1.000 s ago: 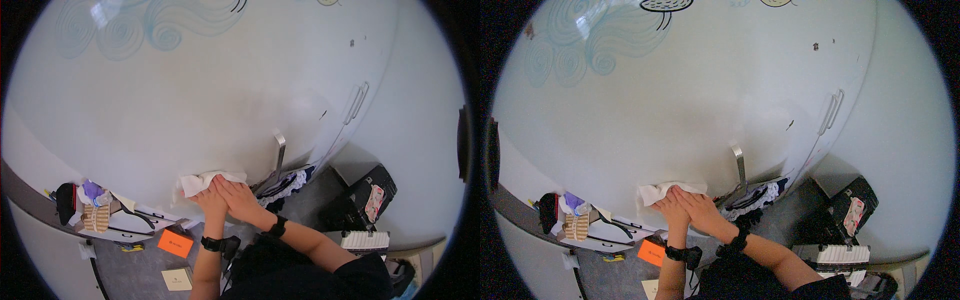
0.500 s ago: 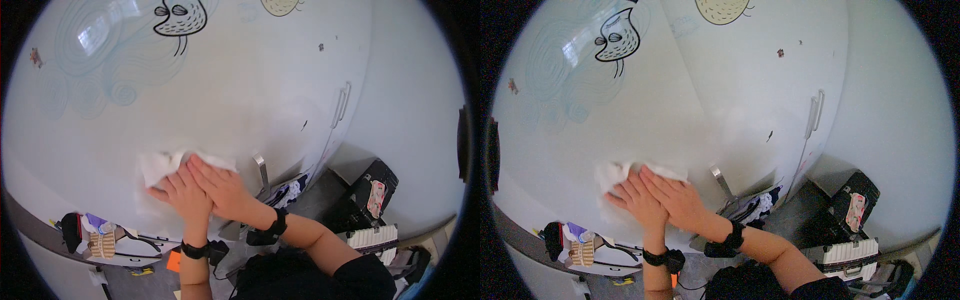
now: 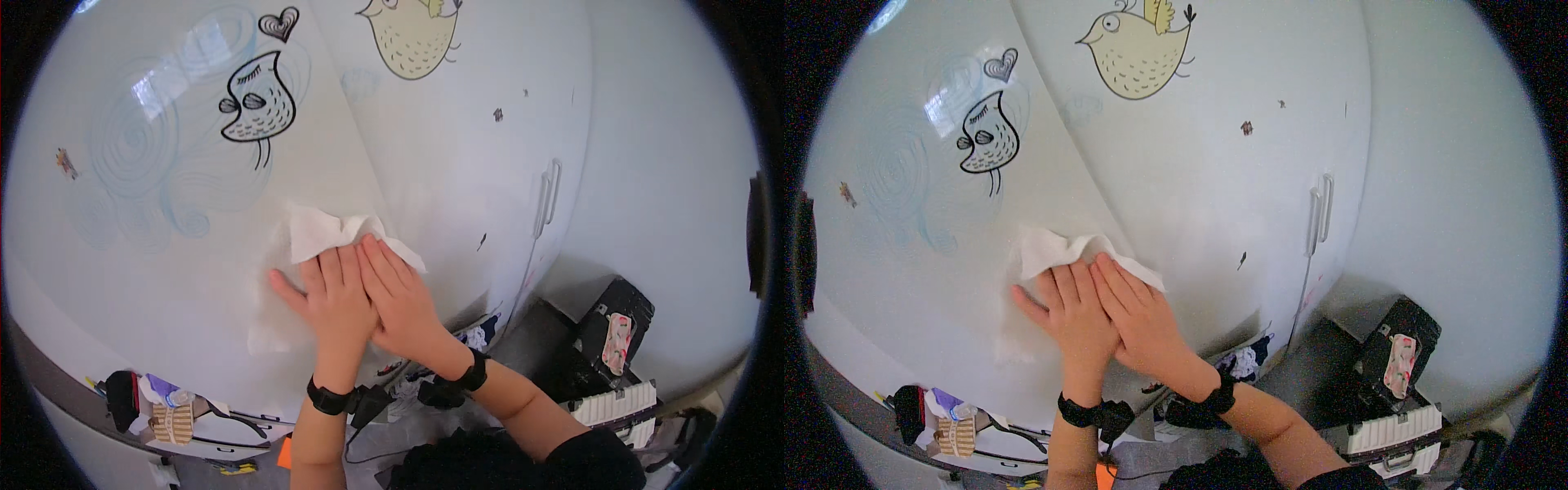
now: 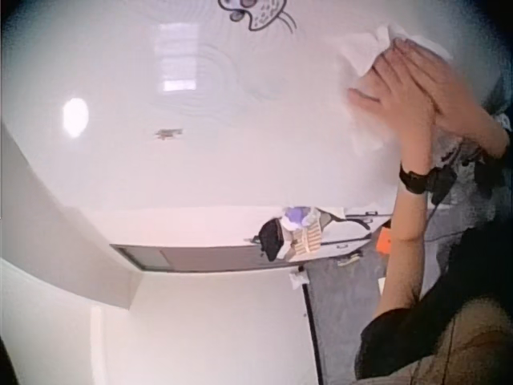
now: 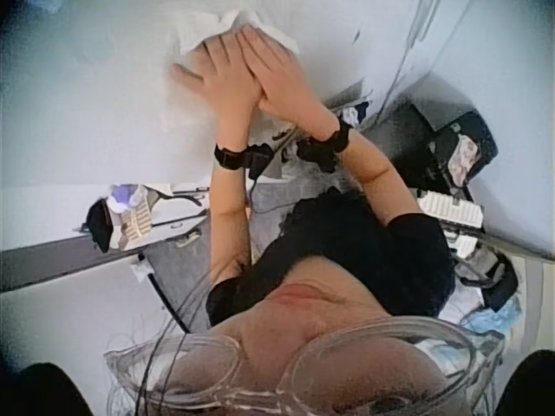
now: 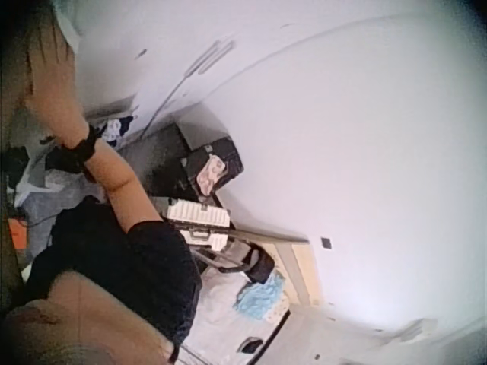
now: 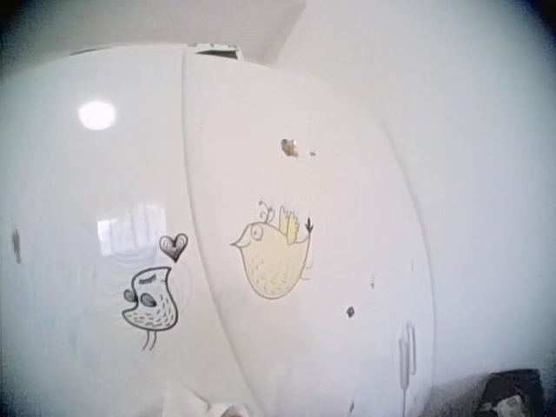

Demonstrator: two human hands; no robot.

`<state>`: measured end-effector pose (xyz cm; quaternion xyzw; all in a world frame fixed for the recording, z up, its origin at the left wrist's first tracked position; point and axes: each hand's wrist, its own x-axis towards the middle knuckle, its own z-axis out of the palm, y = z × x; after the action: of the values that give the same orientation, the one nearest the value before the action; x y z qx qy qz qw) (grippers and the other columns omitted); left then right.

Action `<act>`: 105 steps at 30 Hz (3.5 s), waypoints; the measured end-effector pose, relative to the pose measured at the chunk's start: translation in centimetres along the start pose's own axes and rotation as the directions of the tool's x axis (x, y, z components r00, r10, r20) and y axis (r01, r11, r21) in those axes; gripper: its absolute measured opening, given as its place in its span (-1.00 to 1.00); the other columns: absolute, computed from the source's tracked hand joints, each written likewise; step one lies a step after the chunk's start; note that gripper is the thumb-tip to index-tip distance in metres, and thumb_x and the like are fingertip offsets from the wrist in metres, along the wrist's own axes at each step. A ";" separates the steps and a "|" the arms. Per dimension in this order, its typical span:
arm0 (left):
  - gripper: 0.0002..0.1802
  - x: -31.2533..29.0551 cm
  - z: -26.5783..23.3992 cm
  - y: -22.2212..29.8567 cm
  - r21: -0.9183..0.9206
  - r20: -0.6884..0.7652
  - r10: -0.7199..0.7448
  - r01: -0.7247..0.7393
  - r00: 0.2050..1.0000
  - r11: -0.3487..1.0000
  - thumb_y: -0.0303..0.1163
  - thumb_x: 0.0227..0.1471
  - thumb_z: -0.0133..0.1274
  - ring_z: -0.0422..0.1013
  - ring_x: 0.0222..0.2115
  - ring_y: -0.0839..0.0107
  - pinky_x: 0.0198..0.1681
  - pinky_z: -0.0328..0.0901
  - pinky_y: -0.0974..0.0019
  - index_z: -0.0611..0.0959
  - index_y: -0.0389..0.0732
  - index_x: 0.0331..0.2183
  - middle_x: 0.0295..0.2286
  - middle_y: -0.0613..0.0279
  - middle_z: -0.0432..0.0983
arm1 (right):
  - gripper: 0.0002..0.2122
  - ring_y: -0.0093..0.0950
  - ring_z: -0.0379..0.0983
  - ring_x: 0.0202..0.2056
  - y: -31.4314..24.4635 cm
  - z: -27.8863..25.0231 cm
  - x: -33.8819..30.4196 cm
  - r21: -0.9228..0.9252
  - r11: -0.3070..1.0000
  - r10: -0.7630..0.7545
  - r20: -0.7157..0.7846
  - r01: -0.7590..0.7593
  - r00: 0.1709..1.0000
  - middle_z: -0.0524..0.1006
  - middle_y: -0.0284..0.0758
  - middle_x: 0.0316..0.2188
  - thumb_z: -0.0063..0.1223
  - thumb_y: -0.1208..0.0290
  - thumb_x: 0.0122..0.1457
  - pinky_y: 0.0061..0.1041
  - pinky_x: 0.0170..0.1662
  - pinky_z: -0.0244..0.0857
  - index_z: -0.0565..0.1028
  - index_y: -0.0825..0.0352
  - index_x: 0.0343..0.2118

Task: Cleaning a white wardrobe by wiping its doors and handles with a cloth.

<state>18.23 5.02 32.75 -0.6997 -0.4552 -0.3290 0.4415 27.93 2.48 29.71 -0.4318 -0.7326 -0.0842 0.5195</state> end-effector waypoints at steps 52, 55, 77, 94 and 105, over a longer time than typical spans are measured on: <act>-0.43 2.1 6.3 13.2 -0.428 0.095 0.273 -0.209 0.957 0.879 -0.22 -0.10 -0.06 0.02 0.10 0.23 0.11 -0.18 -0.07 0.33 -0.17 -0.01 0.07 0.13 0.12 | -0.49 -0.02 -0.05 0.14 14.8 -4.9 -5.1 -0.192 0.924 0.304 -0.149 -0.329 0.941 0.04 0.11 0.10 -0.23 0.38 0.08 -0.09 0.13 -0.15 0.06 0.53 0.08; -0.52 1.1 7.0 13.4 -0.409 0.009 0.205 -0.184 0.979 0.894 -0.27 -0.10 -0.09 0.06 0.08 0.29 0.12 -0.14 0.00 0.38 -0.15 -0.06 0.02 0.16 0.20 | -0.54 0.04 -0.07 0.13 15.6 -3.0 -5.5 -0.166 0.940 0.256 -0.228 -0.297 0.939 0.00 0.21 0.08 -0.19 0.36 0.07 -0.10 0.13 -0.16 0.18 0.54 0.00; -0.76 11.2 3.3 12.1 -0.265 -0.107 0.003 -0.031 0.994 0.964 -0.37 -0.20 -0.08 0.22 -0.11 0.15 0.06 -0.08 -0.07 0.49 -0.22 -0.37 -0.30 0.12 0.38 | -0.57 0.02 -0.12 0.15 14.9 -10.4 9.7 -0.170 0.968 -0.217 -0.197 0.185 0.956 0.05 0.05 0.12 -0.19 0.33 0.02 -0.07 0.14 -0.22 0.29 0.43 -0.03; -0.55 28.0 -3.0 4.4 0.144 -0.446 0.048 0.019 0.894 0.989 -0.33 -0.14 -0.09 0.15 -0.03 -0.01 0.09 -0.04 0.03 0.39 -0.42 -0.18 -0.16 -0.11 0.28 | -0.55 -0.04 0.13 0.04 8.8 -17.4 27.5 -0.389 0.781 -0.624 -0.454 0.489 0.636 0.20 0.07 0.01 -0.10 0.47 -0.07 -0.30 0.06 0.09 0.26 0.59 -0.07; -0.64 22.9 -2.3 6.0 0.081 -0.272 0.057 -0.036 0.960 0.996 -0.34 -0.18 -0.06 0.19 -0.10 -0.06 0.09 -0.03 -0.02 0.46 -0.41 -0.33 -0.28 -0.11 0.33 | -0.50 -0.09 0.10 0.07 10.1 -16.0 22.4 -0.309 0.827 -0.557 -0.332 0.471 0.761 0.21 0.06 0.01 -0.09 0.41 -0.12 -0.29 0.11 0.01 0.26 0.62 -0.08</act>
<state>32.14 9.69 51.53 -0.6408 -0.3851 -0.3950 0.5339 44.26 11.75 52.25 -0.2373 -0.6851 -0.3877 0.5692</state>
